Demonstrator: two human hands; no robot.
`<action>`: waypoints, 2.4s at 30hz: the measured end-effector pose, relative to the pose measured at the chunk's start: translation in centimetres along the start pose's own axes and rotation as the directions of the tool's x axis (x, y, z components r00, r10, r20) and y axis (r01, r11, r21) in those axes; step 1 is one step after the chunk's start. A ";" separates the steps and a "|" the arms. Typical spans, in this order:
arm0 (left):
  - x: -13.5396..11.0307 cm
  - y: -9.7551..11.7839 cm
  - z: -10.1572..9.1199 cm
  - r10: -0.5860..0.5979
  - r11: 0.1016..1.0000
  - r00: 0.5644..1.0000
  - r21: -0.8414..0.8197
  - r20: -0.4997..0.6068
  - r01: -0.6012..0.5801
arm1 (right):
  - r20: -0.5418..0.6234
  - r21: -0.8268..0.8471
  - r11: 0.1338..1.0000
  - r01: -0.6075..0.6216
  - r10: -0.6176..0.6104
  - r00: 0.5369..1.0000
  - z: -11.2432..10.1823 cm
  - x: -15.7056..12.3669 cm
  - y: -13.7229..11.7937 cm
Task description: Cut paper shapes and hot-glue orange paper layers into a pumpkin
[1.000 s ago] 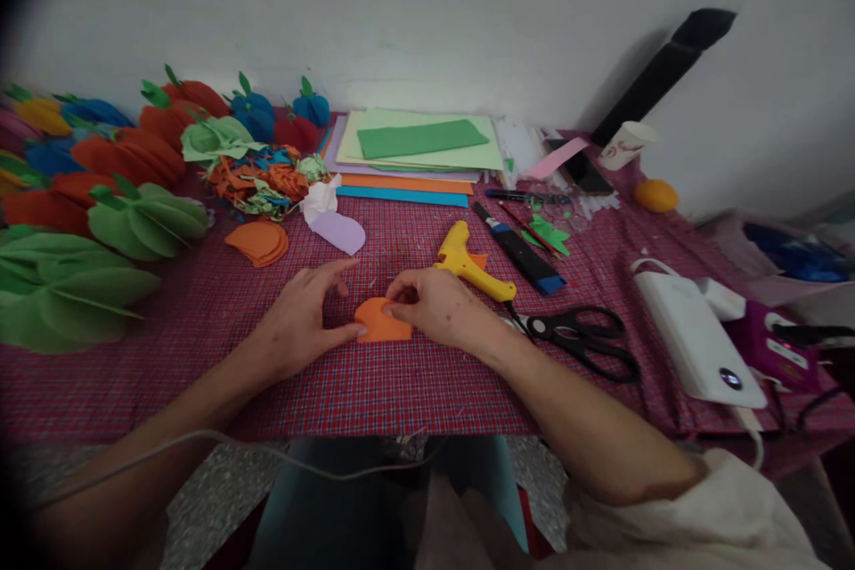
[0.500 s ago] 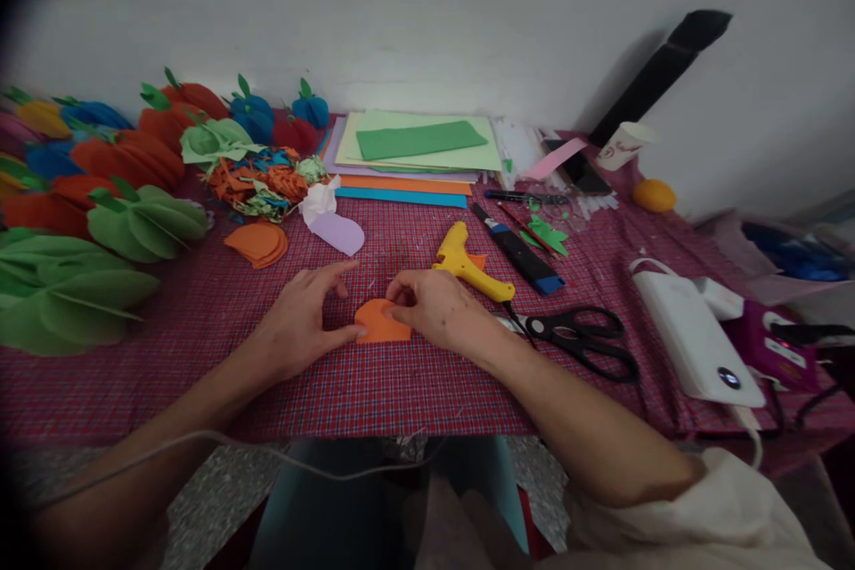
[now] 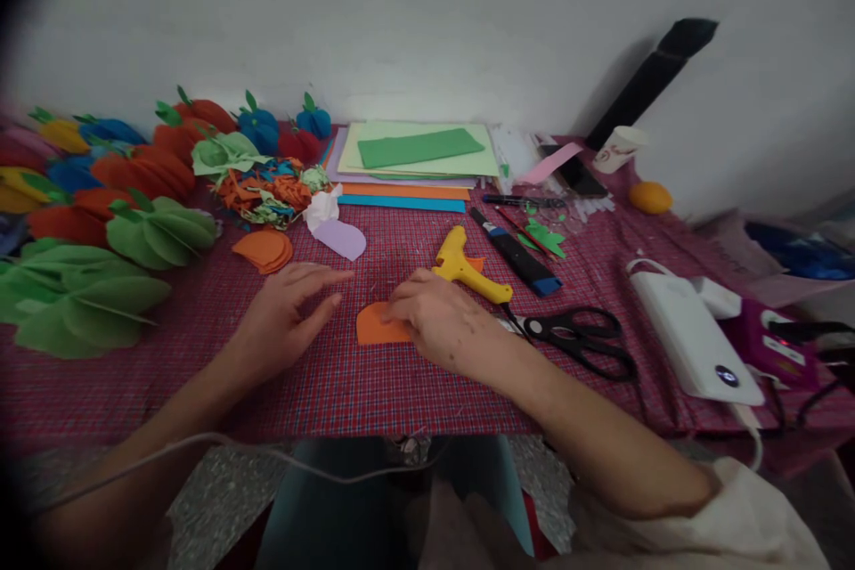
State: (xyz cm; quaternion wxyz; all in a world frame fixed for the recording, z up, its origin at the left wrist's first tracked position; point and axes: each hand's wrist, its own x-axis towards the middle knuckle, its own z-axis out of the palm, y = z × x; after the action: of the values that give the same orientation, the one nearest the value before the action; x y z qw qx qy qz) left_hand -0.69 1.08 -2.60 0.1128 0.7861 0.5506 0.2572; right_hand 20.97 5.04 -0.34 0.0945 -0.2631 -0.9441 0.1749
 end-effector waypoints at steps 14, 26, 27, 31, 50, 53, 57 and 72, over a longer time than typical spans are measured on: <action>-3.0 1.6 0.2 0.222 0.936 0.947 0.222 0.231 -0.274 | 0.000 -0.212 0.975 -0.066 0.067 0.998 2.0 -2.3 -1.3; -2.3 1.5 1.2 0.268 0.918 0.925 0.220 0.270 -0.330 | 0.016 -0.167 0.985 -0.036 0.039 0.999 1.1 -2.9 -0.7; -2.2 1.5 1.2 0.275 0.914 0.922 0.224 0.271 -0.338 | -0.007 -0.150 0.988 -0.041 0.040 0.999 0.6 -3.0 -0.3; -1.9 1.9 0.9 0.313 0.902 0.910 0.215 0.273 -0.374 | -0.114 -0.135 0.987 -0.089 0.074 0.991 -1.0 -3.9 1.2; -2.3 2.8 0.4 0.299 0.896 0.866 0.194 0.401 -0.399 | -0.003 -0.360 0.927 0.110 -0.119 0.993 2.6 -4.2 0.0; -2.3 2.8 0.3 0.312 0.884 0.859 0.208 0.405 -0.419 | 0.010 -0.414 0.900 0.136 -0.145 0.989 2.7 -4.1 -0.7; -2.6 3.0 0.3 0.315 0.876 0.855 0.221 0.412 -0.429 | 0.016 -0.408 0.904 0.124 -0.128 0.992 2.1 -3.8 -1.1; -4.7 3.4 0.1 0.212 0.908 0.901 0.265 0.379 -0.326 | 0.001 -0.241 0.970 0.015 -0.016 1.000 2.3 -2.6 -1.4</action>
State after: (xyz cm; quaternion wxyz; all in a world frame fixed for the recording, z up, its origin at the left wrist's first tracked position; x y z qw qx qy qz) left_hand 0.86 -4.54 -2.41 0.0396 0.8956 0.4415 0.0367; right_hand 21.90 1.87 -2.12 0.0639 -0.2653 -0.9603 0.0578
